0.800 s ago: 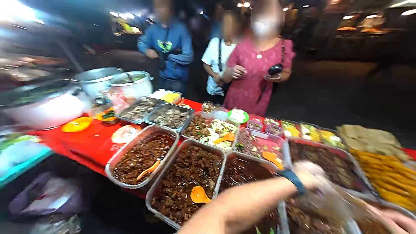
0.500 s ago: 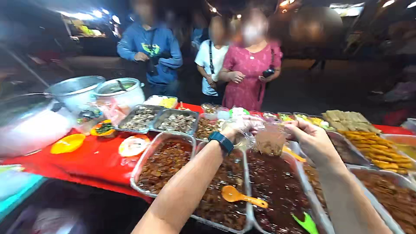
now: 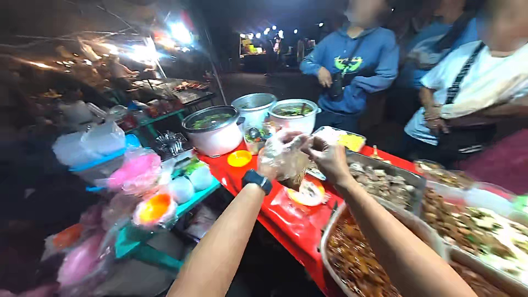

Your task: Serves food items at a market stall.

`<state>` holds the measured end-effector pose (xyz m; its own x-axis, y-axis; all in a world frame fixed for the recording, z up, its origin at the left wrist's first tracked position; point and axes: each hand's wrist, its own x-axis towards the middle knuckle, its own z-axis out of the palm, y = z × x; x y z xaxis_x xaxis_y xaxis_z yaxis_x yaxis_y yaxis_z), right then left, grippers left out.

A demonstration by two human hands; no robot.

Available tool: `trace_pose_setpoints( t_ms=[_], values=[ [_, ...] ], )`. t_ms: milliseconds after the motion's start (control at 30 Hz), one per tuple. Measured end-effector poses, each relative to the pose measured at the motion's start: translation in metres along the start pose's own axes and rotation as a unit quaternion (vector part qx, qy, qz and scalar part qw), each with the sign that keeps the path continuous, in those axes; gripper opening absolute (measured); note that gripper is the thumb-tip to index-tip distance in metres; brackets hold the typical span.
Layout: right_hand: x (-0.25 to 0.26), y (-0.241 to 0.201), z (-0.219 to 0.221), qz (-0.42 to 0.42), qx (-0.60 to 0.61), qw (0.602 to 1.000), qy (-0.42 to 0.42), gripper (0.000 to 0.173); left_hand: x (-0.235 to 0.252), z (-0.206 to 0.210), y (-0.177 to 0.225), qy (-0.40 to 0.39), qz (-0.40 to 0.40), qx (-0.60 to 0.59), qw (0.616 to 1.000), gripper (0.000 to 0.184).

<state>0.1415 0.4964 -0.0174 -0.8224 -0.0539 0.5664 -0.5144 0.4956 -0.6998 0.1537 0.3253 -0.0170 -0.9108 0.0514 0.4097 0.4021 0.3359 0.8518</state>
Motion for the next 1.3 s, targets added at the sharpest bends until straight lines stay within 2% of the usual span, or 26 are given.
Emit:
trace_pose_setpoints(
  t_ms=[33,100,167,200,333,433,500,567,600,667,733,767,833,867,900,933,967,1033,1067,1100,1133,1167,1233,1267,1300],
  values=[
    [0.014,0.004,0.032,-0.018,0.013,1.000,-0.021,0.012,0.005,-0.024,-0.038,-0.016,-0.014,0.051,0.998,0.040],
    [0.034,0.016,0.093,-0.062,0.019,0.996,-0.066,0.009,0.011,-0.057,-0.096,-0.077,-0.113,0.155,0.978,0.056],
    [0.050,0.038,0.150,-0.116,0.007,0.989,-0.091,0.007,0.027,-0.064,-0.166,-0.104,-0.167,0.177,0.964,0.062],
    [0.067,0.044,0.173,-0.104,0.000,0.989,-0.109,0.006,0.040,-0.065,-0.186,-0.123,-0.196,0.182,0.956,0.063],
    [0.116,0.063,0.234,0.028,-0.004,0.981,-0.190,0.012,0.069,-0.070,-0.231,-0.142,-0.214,0.192,0.947,0.057],
    [0.142,0.096,0.249,0.124,0.065,0.973,-0.184,0.014,0.098,-0.070,-0.257,-0.163,-0.223,0.180,0.944,0.051],
    [0.146,0.128,0.252,0.221,0.158,0.951,-0.147,0.017,0.121,-0.069,-0.276,-0.185,-0.212,0.186,0.941,0.047],
    [0.130,0.156,0.253,0.354,0.212,0.903,-0.120,0.031,0.142,-0.069,-0.285,-0.203,-0.200,0.188,0.940,0.045],
    [0.116,0.162,0.255,0.432,0.212,0.867,-0.130,0.040,0.150,-0.068,-0.288,-0.229,-0.197,0.204,0.931,0.046],
    [0.088,0.157,0.271,0.571,0.276,0.758,-0.150,0.051,0.154,-0.064,-0.296,-0.280,-0.167,0.254,0.911,0.047],
    [0.078,0.145,0.300,0.641,0.425,0.635,-0.068,0.045,0.146,-0.061,-0.318,-0.263,-0.096,0.279,0.918,0.043],
    [0.080,0.145,0.316,0.651,0.471,0.595,-0.009,0.036,0.142,-0.061,-0.333,-0.240,-0.054,0.275,0.929,0.040],
    [0.091,0.150,0.341,0.673,0.484,0.554,0.076,0.019,0.138,-0.067,-0.354,-0.237,-0.011,0.276,0.931,0.036],
    [0.097,0.153,0.350,0.684,0.474,0.546,0.095,0.016,0.139,-0.072,-0.362,-0.256,-0.042,0.245,0.934,0.037],
    [0.101,0.158,0.358,0.691,0.467,0.543,0.097,0.017,0.138,-0.076,-0.370,-0.262,-0.101,0.165,0.945,0.038],
    [0.103,0.163,0.363,0.702,0.457,0.538,0.095,0.020,0.136,-0.080,-0.372,-0.237,-0.197,0.025,0.951,0.039],
    [0.104,0.168,0.366,0.712,0.452,0.529,0.099,0.022,0.134,-0.080,-0.372,-0.176,-0.299,-0.137,0.928,0.039],
    [0.104,0.174,0.367,0.728,0.448,0.505,0.117,0.021,0.135,-0.081,-0.372,-0.076,-0.444,-0.330,0.830,0.036],
    [0.104,0.174,0.367,0.729,0.443,0.506,0.125,0.021,0.137,-0.082,-0.374,-0.048,-0.492,-0.361,0.791,0.033],
    [0.105,0.172,0.368,0.726,0.431,0.521,0.128,0.021,0.138,-0.081,-0.381,-0.033,-0.516,-0.370,0.772,0.033],
    [0.106,0.172,0.367,0.716,0.412,0.552,0.114,0.022,0.139,-0.078,-0.390,-0.033,-0.516,-0.363,0.776,0.033],
    [0.107,0.172,0.366,0.699,0.376,0.603,0.081,0.021,0.137,-0.076,-0.401,-0.052,-0.483,-0.350,0.801,0.036],
    [0.114,0.171,0.361,0.658,0.227,0.713,-0.084,0.023,0.139,-0.070,-0.423,-0.143,-0.329,-0.275,0.892,0.042],
    [0.124,0.166,0.356,0.630,0.118,0.742,-0.195,0.027,0.146,-0.068,-0.424,-0.185,-0.246,-0.223,0.925,0.040],
    [0.137,0.159,0.350,0.596,0.009,0.747,-0.295,0.034,0.154,-0.065,-0.421,-0.216,-0.177,-0.171,0.945,0.038]
  ],
)
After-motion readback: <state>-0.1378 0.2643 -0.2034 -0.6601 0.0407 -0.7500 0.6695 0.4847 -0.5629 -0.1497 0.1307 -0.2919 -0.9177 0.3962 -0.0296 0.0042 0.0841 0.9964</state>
